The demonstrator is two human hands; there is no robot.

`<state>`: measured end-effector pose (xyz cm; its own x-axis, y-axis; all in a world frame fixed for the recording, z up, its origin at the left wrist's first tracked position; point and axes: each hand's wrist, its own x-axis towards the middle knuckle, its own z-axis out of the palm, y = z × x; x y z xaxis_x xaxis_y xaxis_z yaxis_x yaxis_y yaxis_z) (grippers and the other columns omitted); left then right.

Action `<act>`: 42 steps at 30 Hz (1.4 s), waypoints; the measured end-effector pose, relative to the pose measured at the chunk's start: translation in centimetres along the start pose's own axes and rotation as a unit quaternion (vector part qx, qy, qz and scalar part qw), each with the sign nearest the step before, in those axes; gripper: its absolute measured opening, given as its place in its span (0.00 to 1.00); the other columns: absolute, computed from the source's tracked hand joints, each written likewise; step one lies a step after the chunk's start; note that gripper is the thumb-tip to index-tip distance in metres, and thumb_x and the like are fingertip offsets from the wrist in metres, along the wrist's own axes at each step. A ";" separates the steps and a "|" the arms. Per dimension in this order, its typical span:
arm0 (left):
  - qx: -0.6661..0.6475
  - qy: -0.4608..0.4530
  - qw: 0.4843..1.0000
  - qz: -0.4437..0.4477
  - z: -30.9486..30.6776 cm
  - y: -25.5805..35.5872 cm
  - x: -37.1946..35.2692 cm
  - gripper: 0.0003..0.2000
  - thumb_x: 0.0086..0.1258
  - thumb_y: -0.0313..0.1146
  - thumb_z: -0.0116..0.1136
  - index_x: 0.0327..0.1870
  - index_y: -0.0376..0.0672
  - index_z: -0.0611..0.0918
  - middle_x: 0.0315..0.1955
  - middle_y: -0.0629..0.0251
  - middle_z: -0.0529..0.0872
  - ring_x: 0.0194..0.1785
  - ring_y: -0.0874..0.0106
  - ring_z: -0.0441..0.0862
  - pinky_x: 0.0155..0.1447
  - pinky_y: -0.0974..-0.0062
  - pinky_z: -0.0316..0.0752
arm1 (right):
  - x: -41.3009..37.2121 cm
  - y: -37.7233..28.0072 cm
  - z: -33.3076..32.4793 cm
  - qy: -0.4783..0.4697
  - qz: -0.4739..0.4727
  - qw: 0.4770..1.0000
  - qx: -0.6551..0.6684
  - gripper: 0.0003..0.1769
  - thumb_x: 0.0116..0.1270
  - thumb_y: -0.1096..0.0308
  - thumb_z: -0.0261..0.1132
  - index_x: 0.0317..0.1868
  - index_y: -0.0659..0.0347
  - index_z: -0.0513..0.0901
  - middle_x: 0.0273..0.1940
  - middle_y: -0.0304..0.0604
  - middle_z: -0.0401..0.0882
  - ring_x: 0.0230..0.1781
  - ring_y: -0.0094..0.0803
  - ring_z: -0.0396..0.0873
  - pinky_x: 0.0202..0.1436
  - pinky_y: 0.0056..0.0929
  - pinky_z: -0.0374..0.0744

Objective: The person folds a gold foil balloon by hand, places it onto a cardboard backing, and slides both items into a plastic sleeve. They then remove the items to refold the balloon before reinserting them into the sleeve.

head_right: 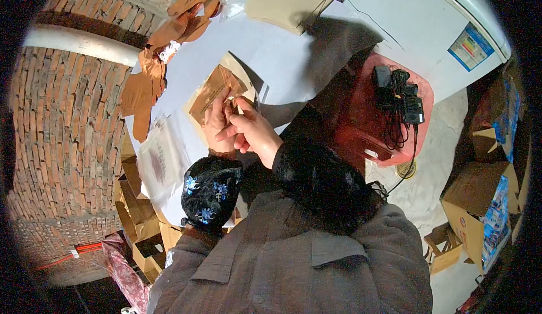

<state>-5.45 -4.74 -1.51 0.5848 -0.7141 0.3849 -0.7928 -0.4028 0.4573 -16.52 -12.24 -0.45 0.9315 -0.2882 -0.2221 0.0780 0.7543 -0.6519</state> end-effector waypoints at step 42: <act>-0.113 0.008 0.993 -0.020 0.0 -0.4 0.2 0.26 0.67 0.37 0.54 0.69 0.54 0.72 0.46 0.57 0.87 0.47 0.62 0.85 0.49 0.66 0.79 | 5.3 -1.6 -1.2 -0.072 0.122 0.962 0.234 0.10 0.66 0.65 0.61 0.29 0.60 0.75 0.30 0.38 0.80 0.15 0.15 0.62 0.17 0.16 0.59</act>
<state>-5.01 -4.79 -1.61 0.6191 -0.6903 0.3745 -0.7110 -0.2901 0.6406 -12.15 -15.67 -1.48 0.9794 -0.0104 -0.2018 -0.0282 0.9818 -0.1876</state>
